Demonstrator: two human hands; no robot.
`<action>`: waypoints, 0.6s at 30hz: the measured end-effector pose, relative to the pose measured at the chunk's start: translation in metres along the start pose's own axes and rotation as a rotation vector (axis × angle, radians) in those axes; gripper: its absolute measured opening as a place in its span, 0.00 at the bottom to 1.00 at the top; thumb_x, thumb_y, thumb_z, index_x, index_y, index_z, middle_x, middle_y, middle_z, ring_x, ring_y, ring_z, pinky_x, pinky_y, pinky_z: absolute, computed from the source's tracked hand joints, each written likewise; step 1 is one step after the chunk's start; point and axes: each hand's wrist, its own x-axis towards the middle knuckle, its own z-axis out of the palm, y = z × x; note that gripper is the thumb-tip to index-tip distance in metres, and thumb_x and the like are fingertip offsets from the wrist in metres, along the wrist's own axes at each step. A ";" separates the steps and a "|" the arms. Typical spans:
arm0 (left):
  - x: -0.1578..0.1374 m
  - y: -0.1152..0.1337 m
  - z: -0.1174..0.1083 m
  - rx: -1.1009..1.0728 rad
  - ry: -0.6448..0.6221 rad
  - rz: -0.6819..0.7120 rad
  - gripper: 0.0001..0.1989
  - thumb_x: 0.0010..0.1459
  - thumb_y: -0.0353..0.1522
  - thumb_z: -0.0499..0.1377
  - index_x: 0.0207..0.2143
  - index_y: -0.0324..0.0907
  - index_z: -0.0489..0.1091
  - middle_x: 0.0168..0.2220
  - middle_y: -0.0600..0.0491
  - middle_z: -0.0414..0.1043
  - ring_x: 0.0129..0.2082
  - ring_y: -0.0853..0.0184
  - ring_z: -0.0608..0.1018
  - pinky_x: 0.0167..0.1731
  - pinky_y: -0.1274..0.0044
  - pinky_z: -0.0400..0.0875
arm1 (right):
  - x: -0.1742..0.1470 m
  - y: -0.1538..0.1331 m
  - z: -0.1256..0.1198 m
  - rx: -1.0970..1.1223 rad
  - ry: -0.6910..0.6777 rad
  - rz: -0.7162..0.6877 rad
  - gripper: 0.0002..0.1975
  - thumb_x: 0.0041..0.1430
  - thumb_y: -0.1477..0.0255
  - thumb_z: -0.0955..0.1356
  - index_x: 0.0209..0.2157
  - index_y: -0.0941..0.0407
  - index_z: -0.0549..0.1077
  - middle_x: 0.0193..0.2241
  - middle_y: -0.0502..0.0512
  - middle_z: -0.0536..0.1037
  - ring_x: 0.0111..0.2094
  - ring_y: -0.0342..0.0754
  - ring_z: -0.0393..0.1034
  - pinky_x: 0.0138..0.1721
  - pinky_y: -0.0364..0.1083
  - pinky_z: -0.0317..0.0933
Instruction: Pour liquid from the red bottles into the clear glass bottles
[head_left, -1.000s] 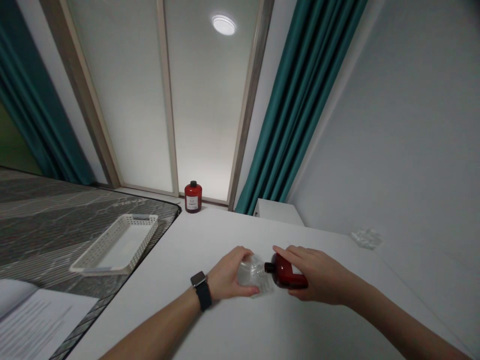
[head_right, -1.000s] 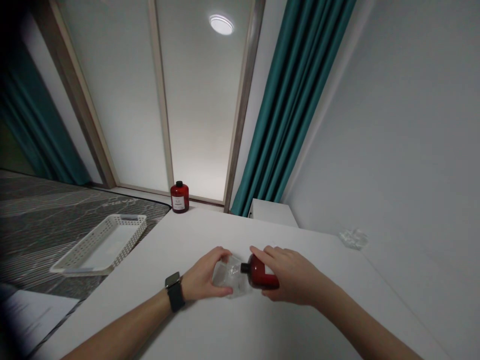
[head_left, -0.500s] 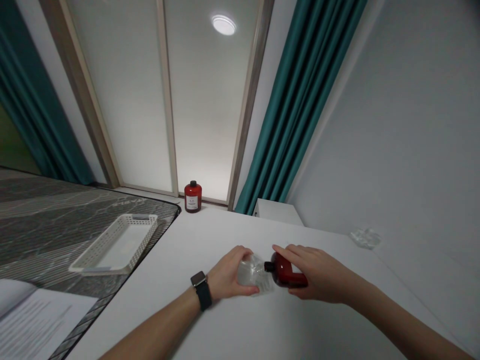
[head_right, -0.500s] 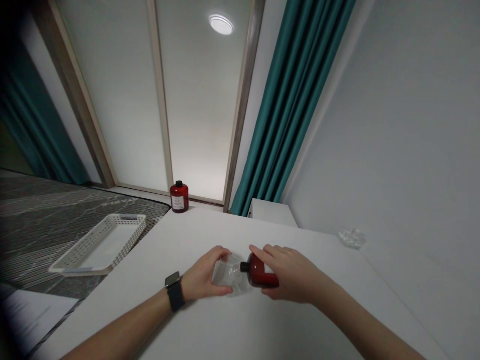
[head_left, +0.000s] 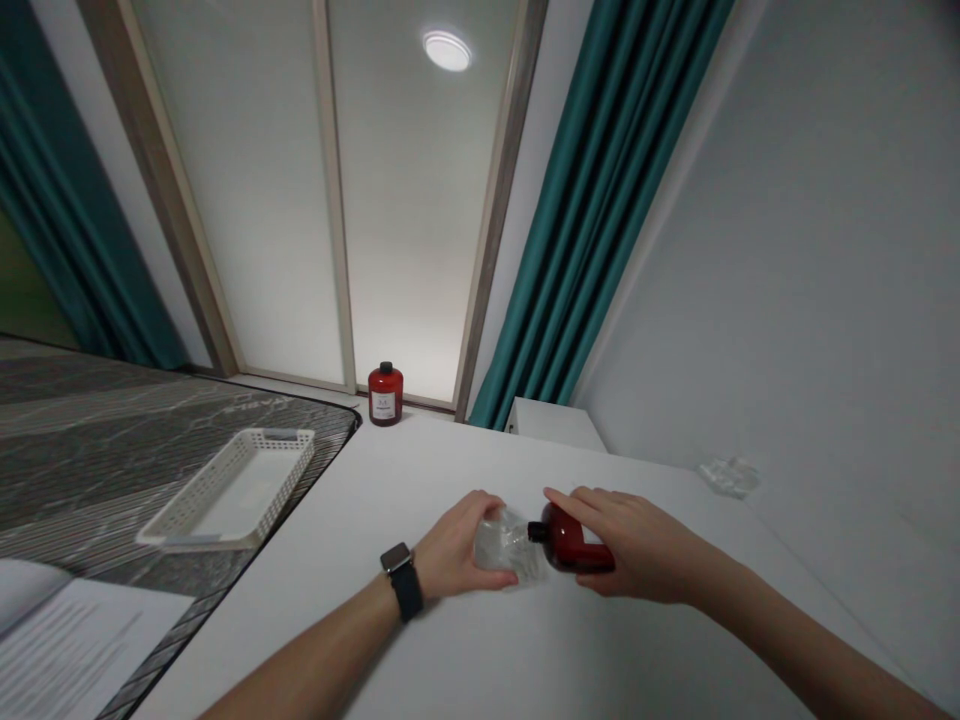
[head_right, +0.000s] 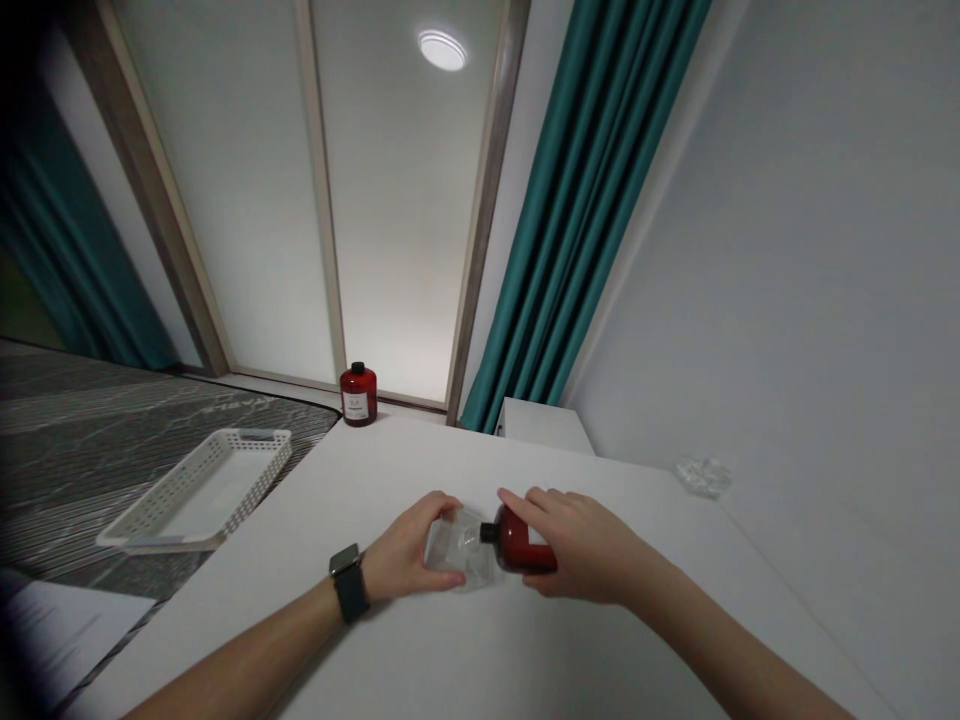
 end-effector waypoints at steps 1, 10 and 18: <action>0.000 0.000 0.000 -0.002 0.000 -0.002 0.34 0.43 0.37 0.72 0.51 0.41 0.61 0.46 0.48 0.69 0.44 0.57 0.73 0.44 0.67 0.70 | 0.000 0.000 -0.001 -0.001 0.000 0.000 0.42 0.48 0.68 0.73 0.65 0.53 0.59 0.52 0.62 0.75 0.49 0.60 0.71 0.49 0.56 0.64; 0.000 0.000 0.000 -0.008 0.003 -0.009 0.34 0.43 0.38 0.72 0.50 0.42 0.62 0.45 0.48 0.69 0.43 0.56 0.74 0.44 0.66 0.70 | -0.002 -0.001 -0.003 0.004 0.007 -0.017 0.42 0.49 0.69 0.72 0.65 0.53 0.58 0.51 0.62 0.74 0.48 0.60 0.71 0.48 0.56 0.64; 0.001 0.001 0.000 -0.004 -0.001 -0.003 0.34 0.43 0.38 0.73 0.50 0.41 0.62 0.45 0.48 0.70 0.43 0.57 0.73 0.44 0.67 0.70 | -0.001 -0.003 -0.004 0.002 -0.012 -0.002 0.42 0.48 0.69 0.73 0.65 0.55 0.58 0.52 0.62 0.74 0.48 0.61 0.71 0.48 0.56 0.64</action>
